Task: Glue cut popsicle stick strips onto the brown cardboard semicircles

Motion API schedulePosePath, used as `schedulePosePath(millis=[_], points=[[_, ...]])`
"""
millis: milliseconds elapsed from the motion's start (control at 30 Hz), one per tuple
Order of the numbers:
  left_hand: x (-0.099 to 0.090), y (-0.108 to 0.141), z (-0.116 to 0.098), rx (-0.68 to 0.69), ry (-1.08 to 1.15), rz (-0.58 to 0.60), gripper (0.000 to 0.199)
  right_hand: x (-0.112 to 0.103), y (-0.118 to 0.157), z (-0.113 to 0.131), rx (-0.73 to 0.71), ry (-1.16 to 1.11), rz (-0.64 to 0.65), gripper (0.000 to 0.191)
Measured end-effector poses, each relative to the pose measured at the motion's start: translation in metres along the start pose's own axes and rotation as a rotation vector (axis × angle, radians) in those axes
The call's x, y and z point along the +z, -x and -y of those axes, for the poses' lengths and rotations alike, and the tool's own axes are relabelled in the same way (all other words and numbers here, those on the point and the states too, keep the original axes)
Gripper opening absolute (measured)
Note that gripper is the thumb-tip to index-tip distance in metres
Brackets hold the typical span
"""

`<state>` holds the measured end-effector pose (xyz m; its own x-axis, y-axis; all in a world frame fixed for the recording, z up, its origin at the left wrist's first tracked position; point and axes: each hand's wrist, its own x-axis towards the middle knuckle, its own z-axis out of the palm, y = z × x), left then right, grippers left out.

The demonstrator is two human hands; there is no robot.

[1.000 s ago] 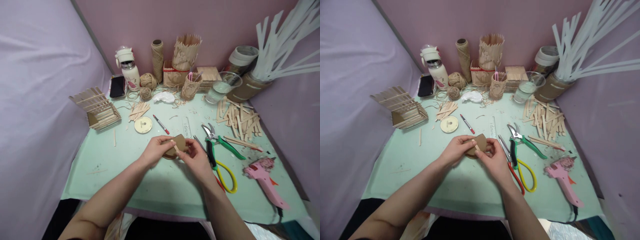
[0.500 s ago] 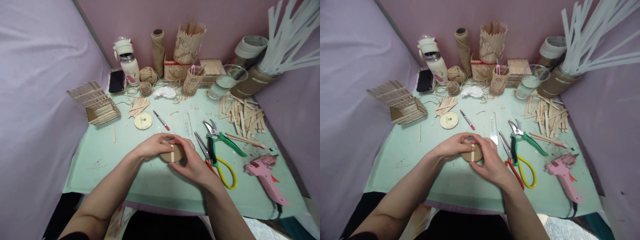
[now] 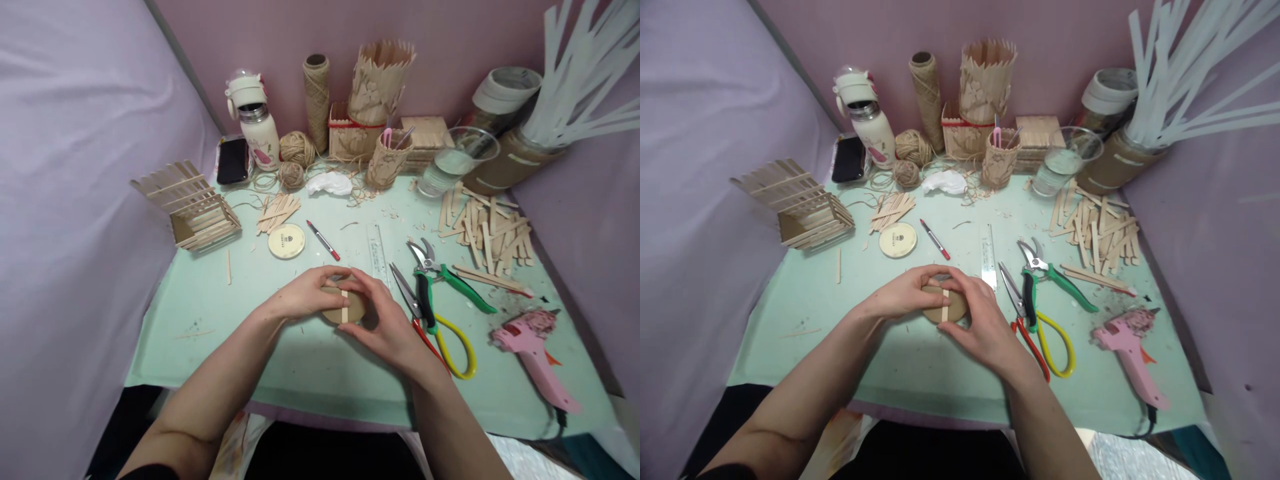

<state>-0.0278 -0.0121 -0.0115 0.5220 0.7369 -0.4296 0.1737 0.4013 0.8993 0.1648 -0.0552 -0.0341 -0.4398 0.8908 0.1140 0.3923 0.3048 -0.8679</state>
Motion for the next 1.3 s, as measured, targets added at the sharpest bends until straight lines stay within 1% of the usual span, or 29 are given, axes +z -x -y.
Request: schedulePosePath(millis=[300,400,467,600,767,1000,1167,1300], points=[[-0.0006,-0.0015,0.0015,-0.003,-0.037,-0.043,0.056,-0.0003,-0.0008,0.0027,0.006,-0.012,-0.007,0.087],[-0.0027,-0.0015,0.0034,-0.031,-0.048,-0.087,0.062,-0.0008,-0.0003,0.0036,0.012,-0.032,-0.015,0.089],[-0.0041,-0.0014,0.0043,-0.054,-0.031,-0.094,0.068,-0.0004,0.0001,0.0034,0.007,-0.039,-0.032,0.087],[-0.0045,-0.0011,0.0036,-0.074,-0.027,-0.079,0.074,0.0021,0.0004,0.0015,-0.013,-0.073,-0.042,0.08],[-0.0031,-0.0014,0.0024,-0.083,0.026,-0.044,0.074,0.0034,0.0005,0.0003,-0.011,-0.091,-0.039,0.081],[-0.0044,-0.0029,0.0061,-0.044,0.056,-0.003,0.067,0.0019,0.002,0.0003,0.004,-0.086,-0.017,0.084],[-0.0042,-0.0033,0.0067,-0.059,0.156,0.016,0.065,0.0016,0.0019,-0.0004,-0.003,-0.071,-0.011,0.084],[-0.0047,-0.0035,0.0062,-0.05,0.209,0.046,0.059,0.0015,0.0017,-0.0011,0.008,-0.062,0.001,0.083]])
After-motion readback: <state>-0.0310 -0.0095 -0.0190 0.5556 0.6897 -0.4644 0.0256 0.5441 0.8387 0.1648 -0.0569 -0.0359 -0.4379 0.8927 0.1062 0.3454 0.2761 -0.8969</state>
